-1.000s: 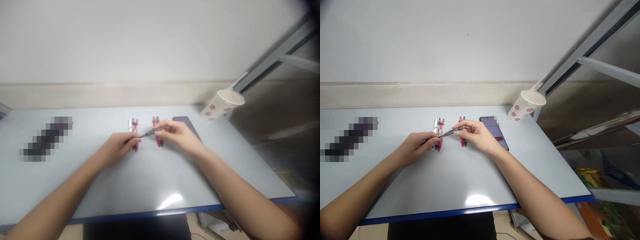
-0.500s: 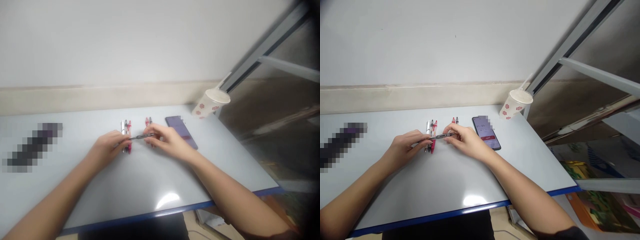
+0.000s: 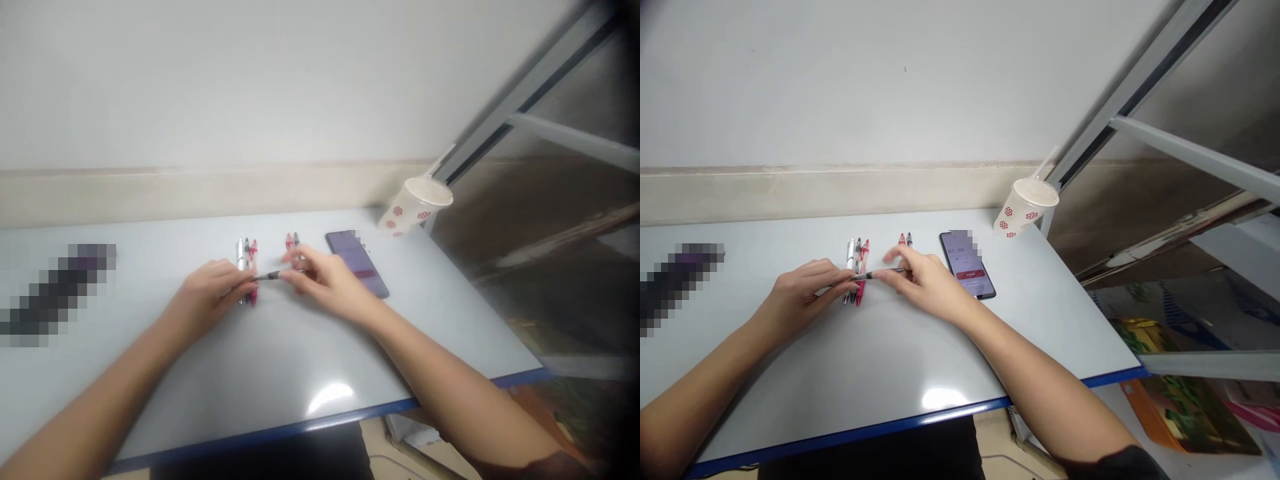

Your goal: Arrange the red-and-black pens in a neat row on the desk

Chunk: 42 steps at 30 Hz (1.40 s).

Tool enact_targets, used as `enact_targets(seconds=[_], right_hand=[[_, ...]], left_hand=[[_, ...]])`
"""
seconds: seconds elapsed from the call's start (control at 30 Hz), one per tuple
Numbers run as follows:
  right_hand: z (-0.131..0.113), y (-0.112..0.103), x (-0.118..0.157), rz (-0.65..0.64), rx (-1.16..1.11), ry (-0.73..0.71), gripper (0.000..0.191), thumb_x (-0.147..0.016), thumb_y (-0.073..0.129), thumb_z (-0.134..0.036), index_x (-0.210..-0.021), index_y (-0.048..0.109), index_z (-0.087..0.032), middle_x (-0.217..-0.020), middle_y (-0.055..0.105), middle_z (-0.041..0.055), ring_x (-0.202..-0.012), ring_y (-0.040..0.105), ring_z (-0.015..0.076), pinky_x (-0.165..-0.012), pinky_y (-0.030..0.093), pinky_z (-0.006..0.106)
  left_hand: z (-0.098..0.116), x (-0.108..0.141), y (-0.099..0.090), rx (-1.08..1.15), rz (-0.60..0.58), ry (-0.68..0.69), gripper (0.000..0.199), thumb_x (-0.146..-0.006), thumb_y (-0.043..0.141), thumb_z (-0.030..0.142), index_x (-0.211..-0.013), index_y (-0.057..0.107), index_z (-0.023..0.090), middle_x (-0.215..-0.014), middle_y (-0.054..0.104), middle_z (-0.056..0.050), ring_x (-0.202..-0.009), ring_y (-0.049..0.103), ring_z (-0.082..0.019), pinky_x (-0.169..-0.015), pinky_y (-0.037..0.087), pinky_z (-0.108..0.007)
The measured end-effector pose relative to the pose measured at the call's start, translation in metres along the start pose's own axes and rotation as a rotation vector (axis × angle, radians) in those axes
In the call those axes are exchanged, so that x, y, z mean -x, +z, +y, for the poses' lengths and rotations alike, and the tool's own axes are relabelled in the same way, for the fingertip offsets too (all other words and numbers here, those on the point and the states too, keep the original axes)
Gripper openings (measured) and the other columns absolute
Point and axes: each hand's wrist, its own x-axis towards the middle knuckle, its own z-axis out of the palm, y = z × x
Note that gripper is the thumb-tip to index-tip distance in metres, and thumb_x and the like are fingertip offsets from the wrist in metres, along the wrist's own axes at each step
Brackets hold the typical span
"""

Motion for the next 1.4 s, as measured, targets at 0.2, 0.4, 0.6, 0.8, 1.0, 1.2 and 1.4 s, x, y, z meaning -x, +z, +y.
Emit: enact_targets(seconds=[0.2,0.4,0.6,0.8,1.0,1.2,1.4], right_hand=[[0.001,0.003,-0.001,-0.050,0.010,-0.027,0.048,-0.109,0.040,-0.046,-0.072,0.053,-0.018,-0.062,0.054,-0.0023,-0.060,0.049,0.0109,-0.066,0.037,0.026],[0.004,0.004,-0.004,-0.093,-0.041,-0.074,0.028,-0.104,0.056,-0.041,-0.090,0.062,-0.018,-0.080,0.065,-0.0009,-0.071,0.055,0.0114,-0.071,0.040,0.024],[0.002,0.006,-0.006,-0.187,-0.093,0.148,0.054,-0.108,0.042,-0.051,-0.066,0.051,-0.018,-0.053,0.052,-0.0023,-0.055,0.048,0.0107,-0.063,0.039,0.025],[-0.001,0.002,-0.006,-0.204,-0.177,0.243,0.059,-0.104,0.044,-0.059,-0.063,0.051,-0.018,-0.045,0.042,-0.0047,-0.045,0.038,0.0085,-0.053,0.033,0.025],[0.006,-0.004,-0.008,-0.264,-0.245,0.094,0.061,-0.102,0.046,-0.064,-0.076,0.070,-0.015,-0.059,0.061,0.0023,-0.057,0.051,0.0118,-0.064,0.041,0.028],[0.017,0.001,-0.020,-0.121,-0.408,-0.042,0.044,-0.104,0.051,-0.054,-0.119,0.070,-0.018,-0.108,0.072,0.0088,-0.089,0.061,0.0157,-0.084,0.050,0.031],[0.000,0.036,-0.019,-0.253,-0.777,0.035,0.030,-0.095,0.069,-0.045,-0.112,0.071,-0.020,-0.099,0.069,0.0041,-0.089,0.062,0.0140,-0.083,0.051,0.026]], left_hand=[[-0.002,0.000,0.000,-0.012,0.057,0.048,0.020,-0.105,0.055,0.030,-0.104,0.074,0.022,-0.079,0.069,-0.001,-0.073,0.060,-0.016,-0.070,0.047,-0.029],[-0.007,0.001,0.003,-0.033,0.054,0.114,0.016,-0.104,0.056,0.025,-0.103,0.072,0.021,-0.078,0.067,0.000,-0.071,0.059,-0.015,-0.068,0.047,-0.027],[-0.007,0.002,0.008,-0.053,0.100,0.228,0.013,-0.103,0.057,0.019,-0.107,0.070,0.021,-0.077,0.062,0.000,-0.070,0.055,-0.015,-0.067,0.047,-0.028],[-0.003,0.000,0.009,-0.141,0.160,0.337,0.013,-0.102,0.058,0.014,-0.109,0.067,0.022,-0.074,0.059,0.001,-0.069,0.051,-0.015,-0.069,0.046,-0.030],[0.000,-0.002,0.008,-0.261,0.345,0.356,0.016,-0.096,0.069,0.015,-0.107,0.071,0.025,-0.092,0.069,-0.003,-0.085,0.059,-0.019,-0.079,0.049,-0.034],[0.010,-0.004,0.013,-0.305,0.531,0.395,0.019,-0.092,0.075,0.014,-0.101,0.075,0.031,-0.077,0.060,0.001,-0.074,0.051,-0.015,-0.070,0.042,-0.030],[0.024,-0.002,0.023,-0.358,0.554,0.594,0.022,-0.093,0.072,0.010,-0.107,0.074,0.027,-0.081,0.073,0.001,-0.089,0.065,-0.017,-0.077,0.047,-0.032]])
